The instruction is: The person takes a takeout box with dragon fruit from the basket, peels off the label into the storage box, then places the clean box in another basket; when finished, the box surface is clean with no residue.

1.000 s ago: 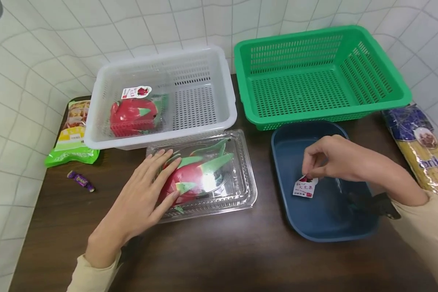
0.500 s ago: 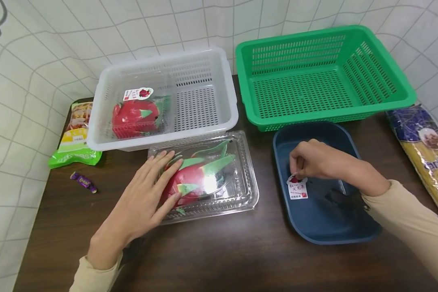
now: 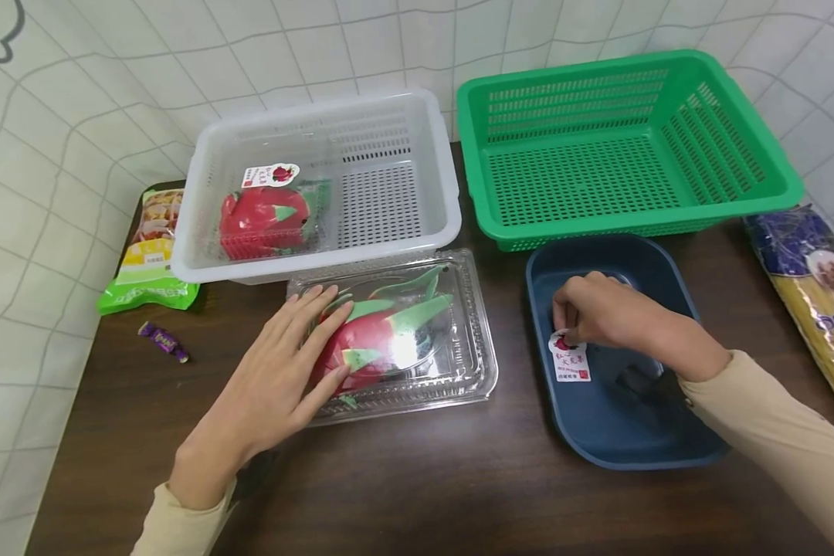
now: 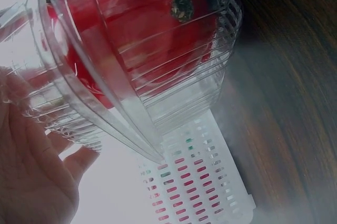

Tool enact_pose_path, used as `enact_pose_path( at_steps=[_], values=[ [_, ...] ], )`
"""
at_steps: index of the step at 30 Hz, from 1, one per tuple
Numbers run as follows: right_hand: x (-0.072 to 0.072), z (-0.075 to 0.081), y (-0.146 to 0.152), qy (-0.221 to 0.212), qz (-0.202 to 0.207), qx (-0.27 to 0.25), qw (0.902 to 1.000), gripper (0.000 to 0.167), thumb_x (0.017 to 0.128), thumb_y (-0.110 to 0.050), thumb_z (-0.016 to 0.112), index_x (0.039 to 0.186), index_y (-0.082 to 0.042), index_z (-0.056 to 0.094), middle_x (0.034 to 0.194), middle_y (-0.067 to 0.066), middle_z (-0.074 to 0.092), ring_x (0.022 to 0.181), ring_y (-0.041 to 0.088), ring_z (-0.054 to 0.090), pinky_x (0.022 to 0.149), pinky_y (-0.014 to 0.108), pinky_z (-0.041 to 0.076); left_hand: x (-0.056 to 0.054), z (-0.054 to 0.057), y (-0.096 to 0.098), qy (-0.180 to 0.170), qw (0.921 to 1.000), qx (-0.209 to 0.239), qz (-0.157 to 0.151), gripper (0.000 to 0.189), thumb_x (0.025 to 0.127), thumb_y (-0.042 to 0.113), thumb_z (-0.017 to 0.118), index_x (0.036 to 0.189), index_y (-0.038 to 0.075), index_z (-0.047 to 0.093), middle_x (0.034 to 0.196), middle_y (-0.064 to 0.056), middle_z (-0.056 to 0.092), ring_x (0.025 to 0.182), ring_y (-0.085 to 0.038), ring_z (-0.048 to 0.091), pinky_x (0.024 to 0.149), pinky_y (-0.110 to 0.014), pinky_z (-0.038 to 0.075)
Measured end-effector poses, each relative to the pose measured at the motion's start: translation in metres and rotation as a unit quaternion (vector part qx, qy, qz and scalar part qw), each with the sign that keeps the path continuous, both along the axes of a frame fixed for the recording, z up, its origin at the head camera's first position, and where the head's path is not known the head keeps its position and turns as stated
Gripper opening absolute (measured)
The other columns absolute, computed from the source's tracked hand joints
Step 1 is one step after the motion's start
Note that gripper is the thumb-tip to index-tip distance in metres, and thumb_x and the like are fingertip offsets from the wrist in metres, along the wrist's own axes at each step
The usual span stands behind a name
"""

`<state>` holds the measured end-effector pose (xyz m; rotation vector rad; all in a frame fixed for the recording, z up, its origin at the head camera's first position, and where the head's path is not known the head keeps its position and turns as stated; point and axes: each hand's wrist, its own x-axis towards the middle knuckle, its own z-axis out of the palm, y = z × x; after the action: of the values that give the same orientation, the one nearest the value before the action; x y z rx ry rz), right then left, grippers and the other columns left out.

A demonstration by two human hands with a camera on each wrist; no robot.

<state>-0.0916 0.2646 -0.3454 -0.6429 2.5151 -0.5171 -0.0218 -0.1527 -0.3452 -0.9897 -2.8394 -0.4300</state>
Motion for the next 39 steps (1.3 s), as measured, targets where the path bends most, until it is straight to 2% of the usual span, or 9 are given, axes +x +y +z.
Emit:
enact_pose_path(
  at_steps=[8, 13, 17, 21, 24, 28, 33, 37, 39],
  values=[
    [-0.002, 0.001, 0.000, 0.014, -0.013, 0.001, 0.9998, 0.017, 0.085, -0.002, 0.084, 0.086, -0.010, 0.070, 0.080, -0.005, 0.069, 0.072, 0.010, 0.063, 0.061, 0.032, 0.052, 0.000, 0.000, 0.000, 0.004, 1.0000, -0.003, -0.003, 0.074, 0.099, 0.044, 0.062, 0.160, 0.008, 0.042, 0.166, -0.017, 0.035, 0.156, -0.034, 0.026, 0.128, -0.049, 0.019],
    [-0.002, 0.007, -0.002, 0.046, -0.021, 0.017, 0.9986, 0.015, 0.084, -0.001, 0.084, 0.091, -0.007, 0.073, 0.082, -0.004, 0.070, 0.073, 0.011, 0.065, 0.062, 0.035, 0.055, 0.000, 0.001, 0.000, 0.002, 1.0000, -0.006, -0.001, 0.074, 0.099, 0.044, 0.062, 0.160, 0.008, 0.042, 0.166, -0.017, 0.035, 0.156, -0.034, 0.027, 0.128, -0.049, 0.019],
    [0.003, 0.022, -0.003, 0.071, -0.024, 0.026, 0.9968, 0.016, 0.084, 0.002, 0.082, 0.093, -0.007, 0.073, 0.082, -0.003, 0.071, 0.074, 0.015, 0.066, 0.063, 0.038, 0.057, -0.001, 0.002, 0.000, 0.003, 1.0000, -0.007, 0.001, 0.074, 0.098, 0.044, 0.063, 0.159, 0.008, 0.042, 0.165, -0.017, 0.036, 0.155, -0.035, 0.028, 0.128, -0.050, 0.021],
    [0.010, 0.044, -0.009, 0.098, -0.026, 0.015, 0.9948, 0.017, 0.085, 0.001, 0.083, 0.094, -0.010, 0.073, 0.082, -0.005, 0.070, 0.073, 0.013, 0.065, 0.060, 0.033, 0.055, -0.001, 0.002, 0.000, -0.002, 1.0000, -0.009, 0.001, 0.074, 0.098, 0.044, 0.063, 0.160, 0.009, 0.042, 0.165, -0.016, 0.036, 0.155, -0.035, 0.029, 0.127, -0.051, 0.023],
    [0.015, 0.061, -0.017, 0.128, -0.028, -0.003, 0.9914, 0.015, 0.086, -0.005, 0.084, 0.096, -0.013, 0.075, 0.085, -0.007, 0.071, 0.075, 0.012, 0.065, 0.057, 0.028, 0.052, -0.001, 0.001, 0.001, -0.006, 0.9999, -0.009, 0.002, 0.074, 0.098, 0.044, 0.063, 0.160, 0.010, 0.042, 0.166, -0.016, 0.036, 0.155, -0.035, 0.029, 0.127, -0.051, 0.023],
    [0.017, 0.075, -0.035, 0.161, -0.014, -0.051, 0.9855, 0.017, 0.088, -0.010, 0.085, 0.102, -0.016, 0.076, 0.094, -0.010, 0.070, 0.083, 0.011, 0.066, 0.063, 0.028, 0.055, 0.000, -0.001, -0.001, -0.007, 0.9999, -0.007, 0.003, 0.074, 0.098, 0.044, 0.063, 0.160, 0.009, 0.042, 0.166, -0.016, 0.036, 0.155, -0.035, 0.029, 0.127, -0.051, 0.022],
    [0.017, 0.080, -0.062, 0.133, 0.012, -0.081, 0.9877, 0.024, 0.092, -0.016, 0.082, 0.115, -0.014, 0.074, 0.104, -0.006, 0.065, 0.086, 0.008, 0.065, 0.074, 0.031, 0.058, 0.002, -0.003, -0.001, 0.001, 1.0000, -0.006, -0.002, 0.073, 0.098, 0.046, 0.062, 0.159, 0.009, 0.043, 0.166, -0.016, 0.035, 0.156, -0.033, 0.026, 0.128, -0.048, 0.018],
    [0.014, 0.079, -0.078, 0.116, 0.020, -0.067, 0.9907, 0.040, 0.096, -0.023, 0.079, 0.131, -0.009, 0.067, 0.120, 0.005, 0.060, 0.084, 0.014, 0.062, 0.075, 0.036, 0.055, 0.001, -0.002, -0.001, 0.013, 0.9999, -0.006, -0.009, 0.072, 0.098, 0.045, 0.061, 0.158, 0.008, 0.044, 0.166, -0.016, 0.034, 0.157, -0.033, 0.025, 0.129, -0.047, 0.016],
    [0.012, 0.077, -0.084, 0.116, 0.026, -0.064, 0.9909, 0.047, 0.097, -0.024, 0.078, 0.137, -0.006, 0.062, 0.127, 0.009, 0.057, 0.092, 0.019, 0.062, 0.078, 0.039, 0.055, 0.000, -0.002, -0.002, 0.016, 0.9998, -0.008, -0.011, 0.073, 0.098, 0.046, 0.061, 0.158, 0.008, 0.045, 0.166, -0.016, 0.034, 0.157, -0.033, 0.025, 0.129, -0.047, 0.016]
  ],
)
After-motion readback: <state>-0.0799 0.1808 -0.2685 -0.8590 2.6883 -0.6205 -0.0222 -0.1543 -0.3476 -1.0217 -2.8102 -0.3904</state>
